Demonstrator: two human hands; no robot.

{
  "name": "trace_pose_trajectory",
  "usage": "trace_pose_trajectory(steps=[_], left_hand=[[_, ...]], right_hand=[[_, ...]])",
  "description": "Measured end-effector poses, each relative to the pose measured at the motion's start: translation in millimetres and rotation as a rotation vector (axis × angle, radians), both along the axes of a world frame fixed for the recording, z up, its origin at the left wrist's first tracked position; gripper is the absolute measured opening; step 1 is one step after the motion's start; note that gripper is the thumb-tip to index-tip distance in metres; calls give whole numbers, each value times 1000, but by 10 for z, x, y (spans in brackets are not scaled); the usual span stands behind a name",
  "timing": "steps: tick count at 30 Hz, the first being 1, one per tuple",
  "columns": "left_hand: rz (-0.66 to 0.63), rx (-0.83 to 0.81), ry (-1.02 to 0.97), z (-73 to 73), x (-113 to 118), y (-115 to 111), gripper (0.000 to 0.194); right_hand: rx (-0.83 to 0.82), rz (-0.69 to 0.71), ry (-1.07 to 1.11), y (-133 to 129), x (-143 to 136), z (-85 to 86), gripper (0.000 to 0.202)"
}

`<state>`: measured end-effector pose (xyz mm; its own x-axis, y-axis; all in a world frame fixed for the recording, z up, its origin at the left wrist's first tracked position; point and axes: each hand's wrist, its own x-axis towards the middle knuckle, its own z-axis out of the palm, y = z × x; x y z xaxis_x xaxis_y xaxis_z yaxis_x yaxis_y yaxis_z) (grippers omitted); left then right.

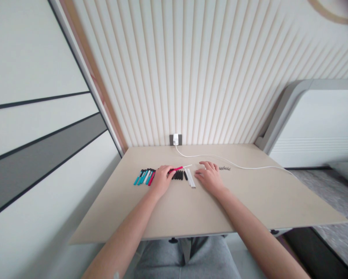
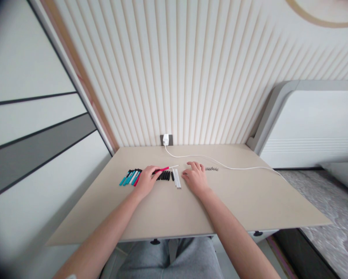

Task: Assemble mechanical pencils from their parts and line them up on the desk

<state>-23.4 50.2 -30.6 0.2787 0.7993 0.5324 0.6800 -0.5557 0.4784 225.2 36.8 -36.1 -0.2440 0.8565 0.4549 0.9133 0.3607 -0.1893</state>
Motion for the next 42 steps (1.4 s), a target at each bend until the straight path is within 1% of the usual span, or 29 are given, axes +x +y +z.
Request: trace_pose_trajectory(steps=[7,11,18,22,29,34,38,42], left_hand=[[4,0,10,-15,0,11,16],[6,-2,13,-19,-4,13,16],[-2,-8,18,-11,0,6,16],[-12,-11,23,-7,-3,5,16],[-22,-20,29,-14,-10,12,13],[-31,-26,35,-14,-10,14,11],[-38,-27,38,-9,-8,15,11],[-38,-25,40,-4,-5,10,11]], right_hand=[[-21,51,-4,-30,-13,35,14],[-26,88,-6,-39,-26,38,18],[-35,47,24,-32,-30,27,15],[-45,47,36,-19,-32,27,16],[-32,-10,208,82,74,-17,18],[-4,29,247,115,111,-43,20],[10,86,251,88,77,-21,18],[11,110,247,56,56,9,17]])
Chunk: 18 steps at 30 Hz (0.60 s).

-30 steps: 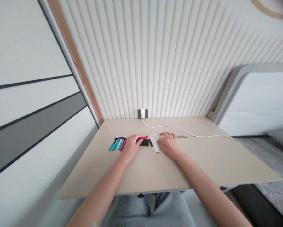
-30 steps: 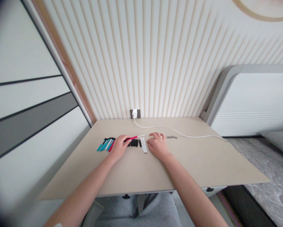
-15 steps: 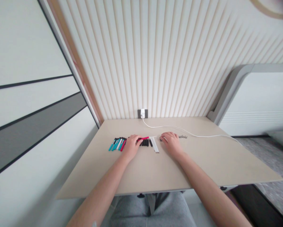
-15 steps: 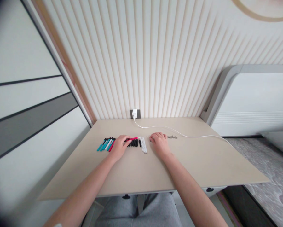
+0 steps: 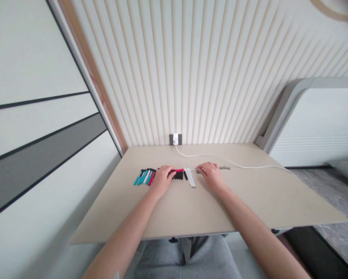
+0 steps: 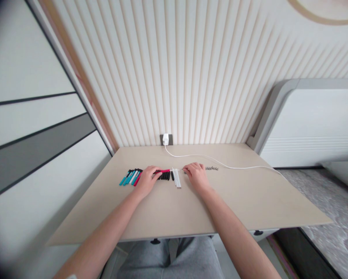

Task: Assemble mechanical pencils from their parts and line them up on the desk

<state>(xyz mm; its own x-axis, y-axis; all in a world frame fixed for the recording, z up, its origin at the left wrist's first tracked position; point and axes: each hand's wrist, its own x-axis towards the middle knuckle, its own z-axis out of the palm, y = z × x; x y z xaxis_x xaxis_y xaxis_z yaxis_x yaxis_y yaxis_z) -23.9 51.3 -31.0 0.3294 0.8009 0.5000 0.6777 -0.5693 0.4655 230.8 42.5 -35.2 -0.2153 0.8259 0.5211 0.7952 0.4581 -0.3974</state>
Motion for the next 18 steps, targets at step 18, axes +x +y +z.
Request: trace_pose_trajectory(steps=[18], left_hand=[[-8,-6,4,-7,3,0,11]], right_hand=[[12,38,-24,1,-14,2,18]])
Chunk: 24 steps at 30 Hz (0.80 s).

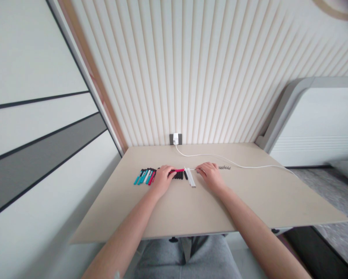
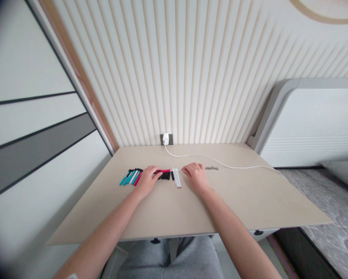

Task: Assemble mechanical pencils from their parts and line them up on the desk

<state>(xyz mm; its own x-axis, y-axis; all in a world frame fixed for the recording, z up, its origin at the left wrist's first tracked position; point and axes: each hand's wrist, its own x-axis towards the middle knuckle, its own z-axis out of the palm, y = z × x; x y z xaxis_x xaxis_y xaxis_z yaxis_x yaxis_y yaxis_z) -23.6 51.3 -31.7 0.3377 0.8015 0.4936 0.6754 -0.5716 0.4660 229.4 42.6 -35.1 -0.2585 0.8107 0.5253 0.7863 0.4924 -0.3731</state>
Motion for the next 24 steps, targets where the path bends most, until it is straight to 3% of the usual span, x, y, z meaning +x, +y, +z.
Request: trace_pose_trajectory(steps=[14,24], left_hand=[[-138,-29,-23,96,39,-57,14],[-97,-38,-13,114,24,-54,12]], right_hand=[[-20,134,142,-55,-86,37,17],[-64,121,163,-86,-134,52,24]])
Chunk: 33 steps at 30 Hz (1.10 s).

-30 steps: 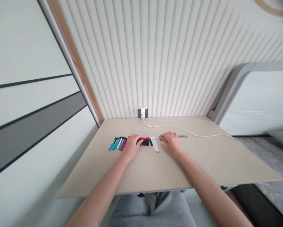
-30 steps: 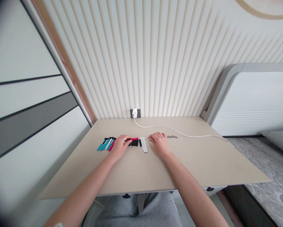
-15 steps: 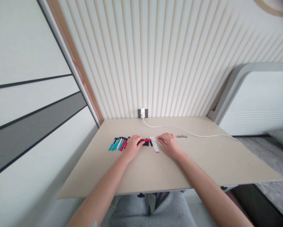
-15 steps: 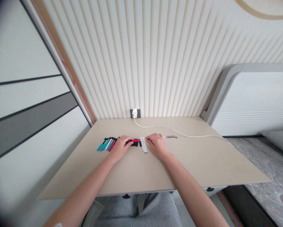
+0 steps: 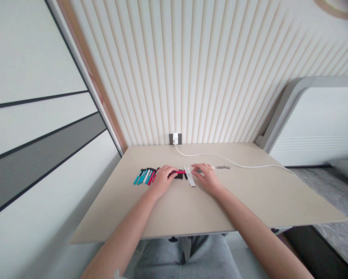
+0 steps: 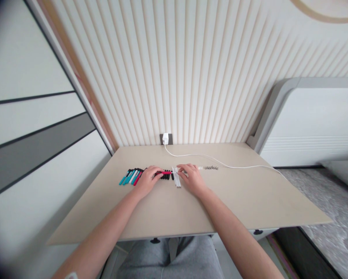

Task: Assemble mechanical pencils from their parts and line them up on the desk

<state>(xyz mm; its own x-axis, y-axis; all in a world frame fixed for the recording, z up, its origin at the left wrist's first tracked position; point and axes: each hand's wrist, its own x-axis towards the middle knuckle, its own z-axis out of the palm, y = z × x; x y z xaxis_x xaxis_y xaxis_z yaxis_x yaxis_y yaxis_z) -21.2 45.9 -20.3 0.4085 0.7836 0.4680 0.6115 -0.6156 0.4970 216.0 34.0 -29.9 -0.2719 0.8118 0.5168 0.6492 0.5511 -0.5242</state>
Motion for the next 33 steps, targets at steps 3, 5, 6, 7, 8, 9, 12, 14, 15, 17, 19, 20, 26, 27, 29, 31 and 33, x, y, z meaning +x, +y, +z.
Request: trace_pose_trajectory(steps=[3,5,6,7,8,9,12,14,15,17,19,20,26,27,29,31,33], left_hand=[[44,15,-7,-21,-5,16,12],[90,39,-35,-39,-20,38,11],[119,51,-53,-48,-32,52,11],[151,61,-69,-55,-46,66,11],[182,69,-83,-62,-62,81,11],[208,74,-92,-68,-77,93,12],[248,84,-100,-81,-104,115,11],[248,88,-95,-86,-102,115,11],[243,89,-92,-88,-97,113,11],[233,92,-85,-92,-84,107,11],[225,95,-80,-95,-73,102,11],[221,96,-79,-96,-70,100,11],[207,100,-76,-99,-75,95,11],[206,101,-76,-100,-77,96,12],[204,103,-80,-103,-82,98,12],[202,104,-82,-107,-84,100,12],[201,107,-85,-109,-83,101,12]], right_hand=[[6,-55,5,24,2,-23,33],[20,-116,27,43,9,-41,35],[25,-150,34,48,8,-49,33],[27,-180,31,49,2,-54,29],[27,-200,13,44,-11,-57,25],[27,-206,-19,34,-33,-58,22],[37,-166,-149,-20,-146,-46,21],[51,-152,-216,-57,-235,-33,21],[58,-154,-242,-71,-275,-27,22],[68,-166,-285,-91,-332,-16,24],[68,-177,-318,-100,-359,-10,24],[64,-184,-328,-100,-364,-9,23],[37,-225,-336,-78,-371,-33,18],[36,-231,-339,-74,-373,-38,18],[37,-243,-343,-70,-376,-46,18],[37,-249,-342,-72,-380,-48,17],[36,-253,-332,-79,-383,-44,15]])
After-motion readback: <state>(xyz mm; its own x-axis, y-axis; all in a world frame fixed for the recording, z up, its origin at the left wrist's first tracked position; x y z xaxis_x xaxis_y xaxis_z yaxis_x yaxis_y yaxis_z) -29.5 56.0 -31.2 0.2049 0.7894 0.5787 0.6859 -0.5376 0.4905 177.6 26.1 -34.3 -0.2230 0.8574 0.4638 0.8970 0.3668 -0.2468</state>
